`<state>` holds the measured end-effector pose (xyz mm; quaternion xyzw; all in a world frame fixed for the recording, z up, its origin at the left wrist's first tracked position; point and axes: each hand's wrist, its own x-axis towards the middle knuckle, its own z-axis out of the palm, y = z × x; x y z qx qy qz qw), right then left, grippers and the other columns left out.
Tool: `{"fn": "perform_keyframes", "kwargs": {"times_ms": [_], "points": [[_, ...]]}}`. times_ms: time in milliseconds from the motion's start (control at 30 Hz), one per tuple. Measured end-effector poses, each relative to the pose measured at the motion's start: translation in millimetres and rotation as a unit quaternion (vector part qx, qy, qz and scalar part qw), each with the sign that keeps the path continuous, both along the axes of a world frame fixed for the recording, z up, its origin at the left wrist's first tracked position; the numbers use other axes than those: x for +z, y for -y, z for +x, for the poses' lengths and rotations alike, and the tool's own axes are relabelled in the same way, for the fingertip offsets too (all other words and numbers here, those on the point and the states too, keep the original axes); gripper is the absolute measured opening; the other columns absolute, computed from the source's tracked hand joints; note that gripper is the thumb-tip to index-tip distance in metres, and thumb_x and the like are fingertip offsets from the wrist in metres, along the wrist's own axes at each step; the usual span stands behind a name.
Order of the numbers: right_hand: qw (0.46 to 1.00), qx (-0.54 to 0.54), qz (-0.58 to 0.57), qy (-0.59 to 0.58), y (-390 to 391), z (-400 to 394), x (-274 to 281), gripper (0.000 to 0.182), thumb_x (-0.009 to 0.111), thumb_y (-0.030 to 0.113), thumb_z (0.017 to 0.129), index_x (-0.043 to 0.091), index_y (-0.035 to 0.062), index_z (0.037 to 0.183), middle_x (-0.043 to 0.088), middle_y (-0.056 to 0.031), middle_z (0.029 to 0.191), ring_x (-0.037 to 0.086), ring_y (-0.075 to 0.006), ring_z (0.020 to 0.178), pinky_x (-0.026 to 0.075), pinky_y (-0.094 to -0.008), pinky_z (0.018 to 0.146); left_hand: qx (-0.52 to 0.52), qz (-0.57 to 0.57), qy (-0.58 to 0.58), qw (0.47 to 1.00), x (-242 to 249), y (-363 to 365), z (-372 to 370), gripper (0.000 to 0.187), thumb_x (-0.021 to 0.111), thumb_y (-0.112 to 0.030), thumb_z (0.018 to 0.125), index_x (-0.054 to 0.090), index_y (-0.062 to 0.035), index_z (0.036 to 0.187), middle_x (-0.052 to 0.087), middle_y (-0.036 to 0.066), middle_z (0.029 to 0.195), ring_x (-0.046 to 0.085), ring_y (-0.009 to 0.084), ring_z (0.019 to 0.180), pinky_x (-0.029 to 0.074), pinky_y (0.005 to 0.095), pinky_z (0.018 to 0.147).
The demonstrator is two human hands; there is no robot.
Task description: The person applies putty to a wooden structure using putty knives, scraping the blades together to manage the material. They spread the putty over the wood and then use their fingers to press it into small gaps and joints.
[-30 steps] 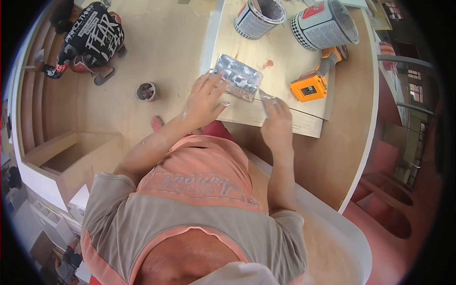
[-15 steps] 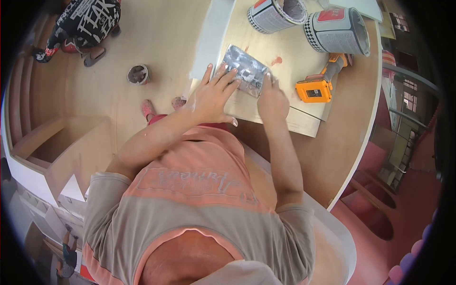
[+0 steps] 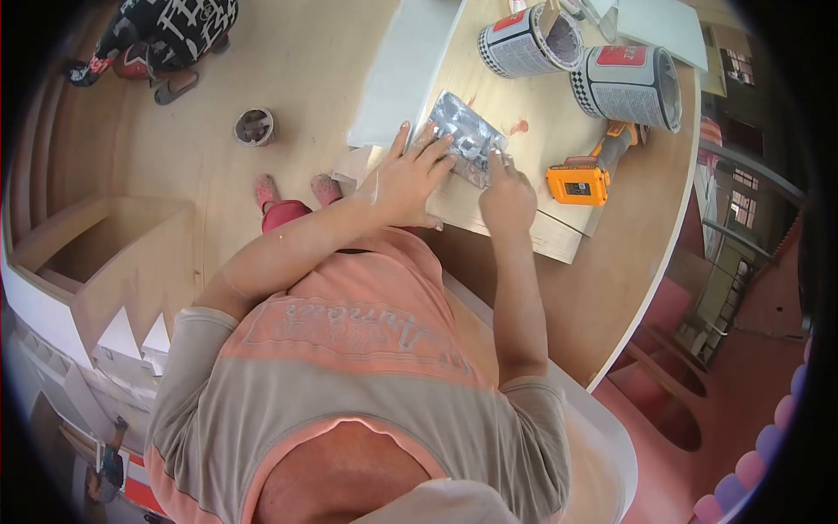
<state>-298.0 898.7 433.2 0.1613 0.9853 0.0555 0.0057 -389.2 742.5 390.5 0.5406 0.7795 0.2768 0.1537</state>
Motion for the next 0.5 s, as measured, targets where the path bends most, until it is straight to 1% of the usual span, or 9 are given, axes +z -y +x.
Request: {"fn": "perform_keyframes", "kwargs": {"times_ms": [33, 100, 167, 233, 267, 333, 367, 433, 500], "points": [[1.000, 0.002, -0.001, -0.002, 4.3, 1.4, 4.1, 0.038, 0.048, -0.001, 0.066, 0.054, 0.0063, 0.104, 0.059, -0.0144, 0.092, 0.058, -0.0300, 0.074, 0.048, -0.0383, 0.062, 0.002, -0.001, -0.002, 1.000, 0.1, 1.1, 0.9, 0.093, 0.072, -0.050, 0.052, 0.035, -0.0061, 0.126, 0.026, 0.013, 0.135, 0.015, 0.0324, 0.128, 0.007, 0.0520, 0.103], [0.993, 0.106, -0.045, 0.005, 16.0, 4.7, 14.9, 0.042, 0.049, -0.003, 0.065, 0.054, 0.0066, 0.106, 0.060, -0.0136, 0.092, 0.058, -0.0291, 0.073, 0.048, -0.0374, 0.063, -0.006, 0.027, 0.000, 1.000, -2.1, 0.1, -2.0, 0.094, 0.072, -0.051, 0.051, 0.036, -0.0053, 0.125, 0.027, 0.013, 0.134, 0.015, 0.0324, 0.128, 0.008, 0.0519, 0.103], [0.994, 0.099, -0.038, -0.017, 21.4, -0.9, 12.3, 0.043, 0.049, -0.004, 0.064, 0.056, 0.0072, 0.105, 0.060, -0.0128, 0.090, 0.058, -0.0282, 0.074, 0.048, -0.0371, 0.063, -0.001, 0.019, -0.003, 1.000, -3.0, -1.1, -3.0, 0.094, 0.072, -0.051, 0.050, 0.037, -0.0051, 0.125, 0.027, 0.013, 0.134, 0.015, 0.0323, 0.128, 0.008, 0.0517, 0.103], [0.996, 0.035, -0.073, 0.043, 10.5, -20.0, 16.0, 0.042, 0.050, -0.004, 0.064, 0.057, 0.0082, 0.104, 0.060, -0.0124, 0.091, 0.058, -0.0278, 0.079, 0.048, -0.0362, 0.066, -0.004, 0.010, -0.003, 1.000, -4.5, -1.6, 3.4, 0.094, 0.072, -0.051, 0.050, 0.038, -0.0048, 0.124, 0.027, 0.013, 0.134, 0.016, 0.0321, 0.128, 0.008, 0.0516, 0.103], [0.996, 0.034, -0.075, 0.042, 11.2, -16.6, 14.9, 0.042, 0.050, -0.004, 0.064, 0.057, 0.0082, 0.104, 0.060, -0.0124, 0.091, 0.058, -0.0278, 0.079, 0.048, -0.0362, 0.066, 0.000, 0.019, -0.004, 1.000, -4.9, -1.5, 3.5, 0.093, 0.071, -0.051, 0.050, 0.039, -0.0036, 0.123, 0.028, 0.013, 0.134, 0.016, 0.0323, 0.128, 0.009, 0.0511, 0.103], [0.996, 0.054, -0.042, 0.049, 13.0, -10.2, 9.8, 0.037, 0.051, 0.003, 0.067, 0.057, 0.0104, 0.103, 0.059, -0.0073, 0.101, 0.057, -0.0253, 0.083, 0.047, -0.0361, 0.068, 0.000, 0.029, -0.012, 0.999, -3.2, 1.2, 0.9, 0.092, 0.071, -0.052, 0.050, 0.040, -0.0023, 0.122, 0.029, 0.013, 0.133, 0.017, 0.0326, 0.128, 0.009, 0.0506, 0.104], [0.996, 0.059, -0.038, 0.050, 12.9, -7.1, 8.2, 0.037, 0.051, 0.003, 0.067, 0.057, 0.0104, 0.103, 0.059, -0.0073, 0.101, 0.057, -0.0253, 0.083, 0.047, -0.0361, 0.068, -0.008, 0.025, -0.021, 0.999, -0.4, 3.6, 2.9, 0.091, 0.070, -0.052, 0.052, 0.040, -0.0010, 0.121, 0.031, 0.013, 0.132, 0.019, 0.0313, 0.127, 0.010, 0.0497, 0.104], [0.996, 0.081, -0.029, 0.001, 14.4, -7.3, 1.3, 0.038, 0.051, 0.003, 0.067, 0.056, 0.0106, 0.104, 0.058, -0.0077, 0.103, 0.056, -0.0261, 0.084, 0.047, -0.0379, 0.067, 0.002, 0.015, -0.031, 0.999, -3.5, 7.2, 2.7, 0.090, 0.069, -0.051, 0.053, 0.041, 0.0003, 0.120, 0.033, 0.013, 0.131, 0.022, 0.0301, 0.126, 0.012, 0.0489, 0.104], [0.996, 0.086, -0.038, 0.004, 6.3, -15.2, -0.3, 0.039, 0.051, 0.004, 0.067, 0.056, 0.0106, 0.105, 0.057, -0.0078, 0.105, 0.056, -0.0264, 0.085, 0.046, -0.0384, 0.068, -0.011, 0.066, -0.058, 0.996, -10.5, 13.8, 11.6, 0.083, 0.067, -0.050, 0.056, 0.044, 0.0020, 0.116, 0.036, 0.011, 0.130, 0.027, 0.0265, 0.124, 0.015, 0.0472, 0.104]]}}
